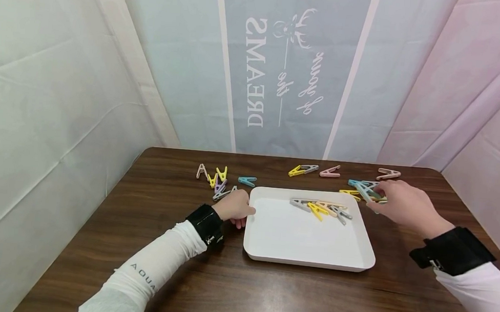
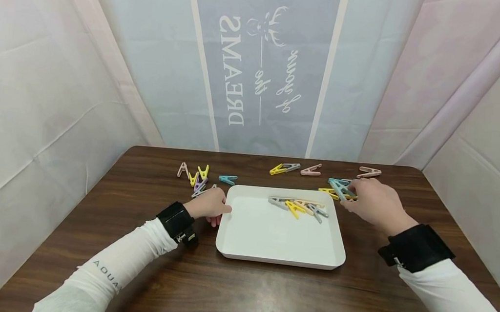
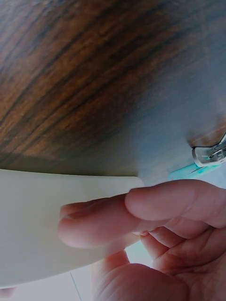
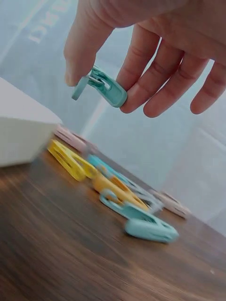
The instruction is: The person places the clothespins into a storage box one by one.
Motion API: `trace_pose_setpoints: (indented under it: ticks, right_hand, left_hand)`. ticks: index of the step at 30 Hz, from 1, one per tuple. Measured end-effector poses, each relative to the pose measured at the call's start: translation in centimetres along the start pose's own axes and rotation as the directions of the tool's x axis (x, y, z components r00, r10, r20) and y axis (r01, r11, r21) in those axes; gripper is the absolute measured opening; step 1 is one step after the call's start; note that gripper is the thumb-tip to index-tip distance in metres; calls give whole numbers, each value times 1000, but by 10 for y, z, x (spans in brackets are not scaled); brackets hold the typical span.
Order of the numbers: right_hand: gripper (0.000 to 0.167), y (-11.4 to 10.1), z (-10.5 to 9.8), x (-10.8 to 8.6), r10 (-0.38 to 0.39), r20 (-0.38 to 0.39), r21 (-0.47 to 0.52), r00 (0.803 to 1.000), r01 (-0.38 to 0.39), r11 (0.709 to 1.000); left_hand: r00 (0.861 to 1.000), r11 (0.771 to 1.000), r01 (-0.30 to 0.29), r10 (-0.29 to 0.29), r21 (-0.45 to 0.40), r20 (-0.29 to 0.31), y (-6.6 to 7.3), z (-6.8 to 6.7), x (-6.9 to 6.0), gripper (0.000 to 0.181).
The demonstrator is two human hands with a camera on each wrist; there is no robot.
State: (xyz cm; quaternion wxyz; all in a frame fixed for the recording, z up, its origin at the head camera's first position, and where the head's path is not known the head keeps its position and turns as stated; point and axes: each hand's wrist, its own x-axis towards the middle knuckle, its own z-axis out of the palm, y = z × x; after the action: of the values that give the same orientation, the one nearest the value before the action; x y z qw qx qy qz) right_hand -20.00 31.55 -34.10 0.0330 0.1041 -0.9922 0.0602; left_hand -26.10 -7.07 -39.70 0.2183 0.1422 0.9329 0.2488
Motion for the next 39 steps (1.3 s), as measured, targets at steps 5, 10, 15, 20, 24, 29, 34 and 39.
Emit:
trace_pose_setpoints:
  ticks: [5, 10, 15, 20, 24, 29, 34, 39]
  right_hand:
    - [40, -26, 7, -3, -48, 4, -4, 999, 48, 999]
    - [34, -45, 19, -5, -109, 32, -18, 994, 109, 994]
    - [31, -57, 28, -4, -147, 57, -19, 987, 148, 989]
    - [31, -63, 37, -2, -173, 86, -49, 981, 178, 983]
    - [32, -65, 43, -1, -186, 90, -90, 978, 194, 977]
    - [35, -66, 49, 1, -168, 105, -123, 980, 180, 976]
    - [39, -67, 53, 3, -171, 109, -166, 979, 188, 968]
    - [39, -68, 55, 4, -186, 92, -201, 978, 201, 959]
  left_hand:
    - [1000, 1000, -3, 3, 0, -5, -1, 1, 1, 41]
    - [999, 999, -34, 33, -7, -10, -3, 2, 1, 42]
    - [997, 997, -80, 80, -9, -21, -6, 3, 0, 44]
    - [996, 997, -81, 81, -9, -27, -6, 3, 0, 44]
    - [998, 998, -65, 65, -8, -27, -5, 3, 0, 44]
    - [998, 998, -58, 58, -3, -25, -4, 2, 0, 43]
    - [998, 998, -61, 61, 3, -30, -3, 2, -1, 43]
    - [998, 999, -51, 51, 8, -31, -3, 2, -1, 43]
